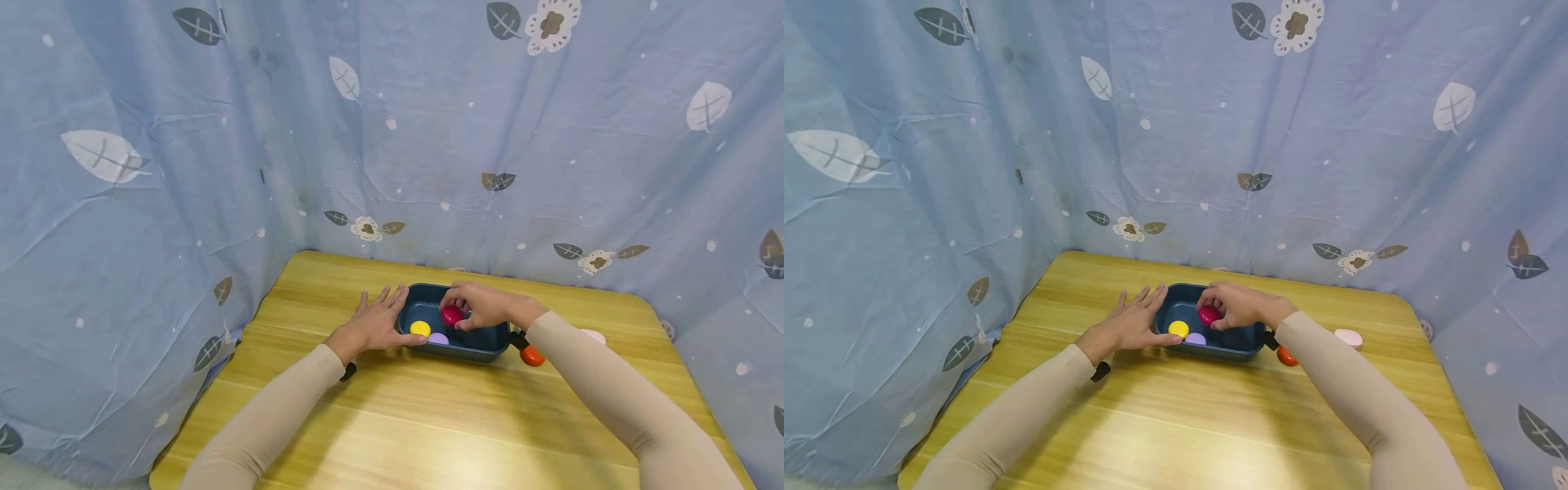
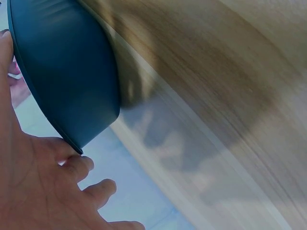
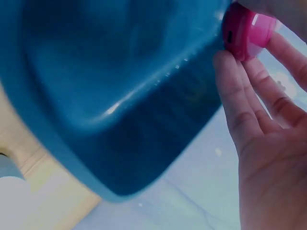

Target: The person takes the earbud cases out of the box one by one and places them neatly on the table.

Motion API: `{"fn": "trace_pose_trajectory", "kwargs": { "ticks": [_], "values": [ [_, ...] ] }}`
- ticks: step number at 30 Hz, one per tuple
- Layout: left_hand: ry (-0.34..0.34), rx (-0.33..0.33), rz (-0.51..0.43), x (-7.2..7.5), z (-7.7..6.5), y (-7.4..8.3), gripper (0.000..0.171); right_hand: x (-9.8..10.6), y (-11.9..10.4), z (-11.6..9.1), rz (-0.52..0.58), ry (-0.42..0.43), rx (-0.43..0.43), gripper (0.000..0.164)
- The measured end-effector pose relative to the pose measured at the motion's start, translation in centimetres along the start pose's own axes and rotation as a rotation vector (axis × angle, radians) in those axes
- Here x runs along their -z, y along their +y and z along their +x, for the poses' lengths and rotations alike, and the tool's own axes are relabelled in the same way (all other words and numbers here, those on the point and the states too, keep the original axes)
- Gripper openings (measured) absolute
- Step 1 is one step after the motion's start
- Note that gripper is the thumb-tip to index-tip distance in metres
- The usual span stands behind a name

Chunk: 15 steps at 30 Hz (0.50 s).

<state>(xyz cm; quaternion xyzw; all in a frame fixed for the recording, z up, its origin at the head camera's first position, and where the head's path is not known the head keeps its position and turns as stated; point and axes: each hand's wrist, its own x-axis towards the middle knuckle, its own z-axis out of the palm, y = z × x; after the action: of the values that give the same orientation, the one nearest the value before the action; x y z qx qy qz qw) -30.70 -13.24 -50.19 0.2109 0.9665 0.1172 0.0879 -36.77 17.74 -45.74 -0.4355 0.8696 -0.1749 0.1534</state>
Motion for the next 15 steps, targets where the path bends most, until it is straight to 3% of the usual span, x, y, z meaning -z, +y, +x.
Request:
{"fn": "trace_pose_trajectory", "kwargs": {
  "ticks": [7, 15],
  "values": [
    [0.001, -0.006, -0.022, 0.0, 0.0, -0.1, 0.134, 1.0, -0.7, -3.5, 0.043, 0.109, -0.035, 0.047],
    [-0.001, -0.013, -0.019, 0.0, 0.1, -0.1, 0.134, 1.1, 0.6, -9.3, 0.076, 0.236, -0.105, 0.046]
  ]
}}
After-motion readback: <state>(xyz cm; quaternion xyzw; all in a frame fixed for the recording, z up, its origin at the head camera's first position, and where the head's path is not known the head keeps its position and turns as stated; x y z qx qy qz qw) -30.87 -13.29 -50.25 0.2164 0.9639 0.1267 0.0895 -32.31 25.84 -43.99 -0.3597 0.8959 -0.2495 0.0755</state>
